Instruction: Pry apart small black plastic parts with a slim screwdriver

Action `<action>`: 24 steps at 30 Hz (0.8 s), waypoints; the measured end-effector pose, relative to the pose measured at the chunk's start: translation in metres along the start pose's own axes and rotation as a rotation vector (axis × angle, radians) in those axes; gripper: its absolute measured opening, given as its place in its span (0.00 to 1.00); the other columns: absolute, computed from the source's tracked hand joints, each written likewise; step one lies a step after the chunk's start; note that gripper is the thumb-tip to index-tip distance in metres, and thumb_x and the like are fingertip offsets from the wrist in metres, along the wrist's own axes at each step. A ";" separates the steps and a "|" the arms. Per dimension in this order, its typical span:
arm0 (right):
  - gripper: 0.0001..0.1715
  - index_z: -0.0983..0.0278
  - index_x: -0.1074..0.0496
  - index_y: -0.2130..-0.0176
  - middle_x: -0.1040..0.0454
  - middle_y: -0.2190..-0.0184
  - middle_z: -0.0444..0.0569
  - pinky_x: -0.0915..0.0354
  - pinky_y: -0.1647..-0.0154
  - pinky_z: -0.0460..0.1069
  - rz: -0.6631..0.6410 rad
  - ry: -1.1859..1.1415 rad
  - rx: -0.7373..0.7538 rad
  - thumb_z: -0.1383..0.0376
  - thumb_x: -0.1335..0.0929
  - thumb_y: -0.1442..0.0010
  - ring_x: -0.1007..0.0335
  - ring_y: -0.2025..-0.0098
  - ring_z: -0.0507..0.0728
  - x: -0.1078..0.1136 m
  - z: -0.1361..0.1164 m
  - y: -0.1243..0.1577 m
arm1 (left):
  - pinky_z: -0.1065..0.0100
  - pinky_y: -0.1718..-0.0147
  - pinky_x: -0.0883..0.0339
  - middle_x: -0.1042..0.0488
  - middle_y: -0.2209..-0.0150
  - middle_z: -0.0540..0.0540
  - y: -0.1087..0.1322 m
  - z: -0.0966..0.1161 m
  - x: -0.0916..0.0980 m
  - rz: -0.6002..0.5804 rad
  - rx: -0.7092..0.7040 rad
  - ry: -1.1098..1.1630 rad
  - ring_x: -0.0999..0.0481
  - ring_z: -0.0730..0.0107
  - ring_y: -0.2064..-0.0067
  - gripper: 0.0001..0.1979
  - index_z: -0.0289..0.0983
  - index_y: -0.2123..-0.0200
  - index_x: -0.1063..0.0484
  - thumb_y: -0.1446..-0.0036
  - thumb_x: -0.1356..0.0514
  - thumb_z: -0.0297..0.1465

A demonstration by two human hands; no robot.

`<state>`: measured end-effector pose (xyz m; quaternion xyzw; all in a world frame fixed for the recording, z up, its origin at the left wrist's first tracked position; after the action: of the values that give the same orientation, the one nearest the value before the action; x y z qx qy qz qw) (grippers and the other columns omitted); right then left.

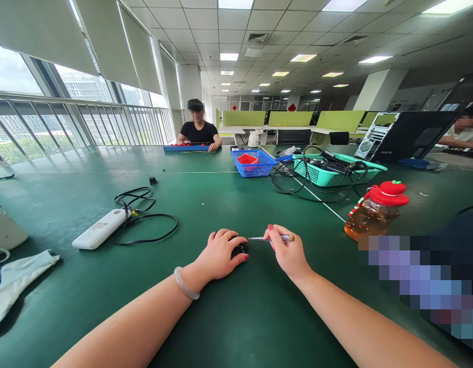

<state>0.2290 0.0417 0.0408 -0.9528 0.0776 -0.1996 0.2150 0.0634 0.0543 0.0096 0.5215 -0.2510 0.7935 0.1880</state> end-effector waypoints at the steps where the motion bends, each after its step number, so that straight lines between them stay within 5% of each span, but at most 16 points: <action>1: 0.29 0.62 0.33 0.77 0.45 0.85 0.40 0.48 0.78 0.47 0.008 0.008 0.011 0.46 0.42 0.35 0.47 0.81 0.51 0.000 -0.001 0.000 | 0.43 0.41 0.46 0.30 0.45 0.44 0.000 0.001 0.000 0.000 0.001 -0.001 0.37 0.52 0.41 0.18 0.49 0.46 0.30 0.37 0.45 0.45; 10: 0.27 0.62 0.34 0.78 0.42 0.84 0.40 0.46 0.75 0.47 -0.009 0.091 0.166 0.52 0.42 0.33 0.46 0.80 0.51 -0.007 -0.016 0.002 | 0.44 0.43 0.43 0.29 0.49 0.45 0.008 0.019 0.002 -0.015 -0.015 -0.039 0.34 0.54 0.45 0.13 0.45 0.51 0.30 0.37 0.46 0.38; 15: 0.30 0.61 0.41 0.83 0.41 0.84 0.43 0.46 0.74 0.47 -0.040 0.075 0.245 0.54 0.44 0.33 0.43 0.79 0.52 -0.012 -0.023 0.008 | 0.49 0.42 0.40 0.29 0.50 0.45 0.047 0.009 0.019 -0.029 -0.014 -0.038 0.32 0.58 0.45 0.12 0.46 0.51 0.30 0.37 0.46 0.36; 19: 0.32 0.61 0.43 0.84 0.41 0.85 0.43 0.45 0.75 0.47 -0.044 0.042 0.276 0.53 0.45 0.32 0.42 0.80 0.52 -0.013 -0.026 0.009 | 0.52 0.42 0.37 0.28 0.49 0.46 0.099 -0.031 0.046 -0.007 0.094 -0.083 0.31 0.59 0.45 0.13 0.47 0.51 0.29 0.37 0.46 0.36; 24: 0.34 0.61 0.44 0.85 0.41 0.86 0.43 0.46 0.77 0.47 -0.021 0.024 0.324 0.51 0.45 0.32 0.44 0.81 0.51 -0.014 -0.028 0.006 | 0.51 0.42 0.35 0.31 0.42 0.44 0.163 -0.117 0.081 0.018 0.298 -0.171 0.30 0.55 0.42 0.19 0.48 0.48 0.27 0.36 0.50 0.44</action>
<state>0.2040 0.0288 0.0559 -0.9040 0.0369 -0.2230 0.3629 -0.1451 -0.0046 0.0131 0.6070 -0.1503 0.7763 0.0796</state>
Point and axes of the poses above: each hand's wrist, its own y-axis away from the middle knuckle, its own x-axis out of the back of the hand, z = x × y, the point moved 8 cm from there along -y, towards the middle knuckle
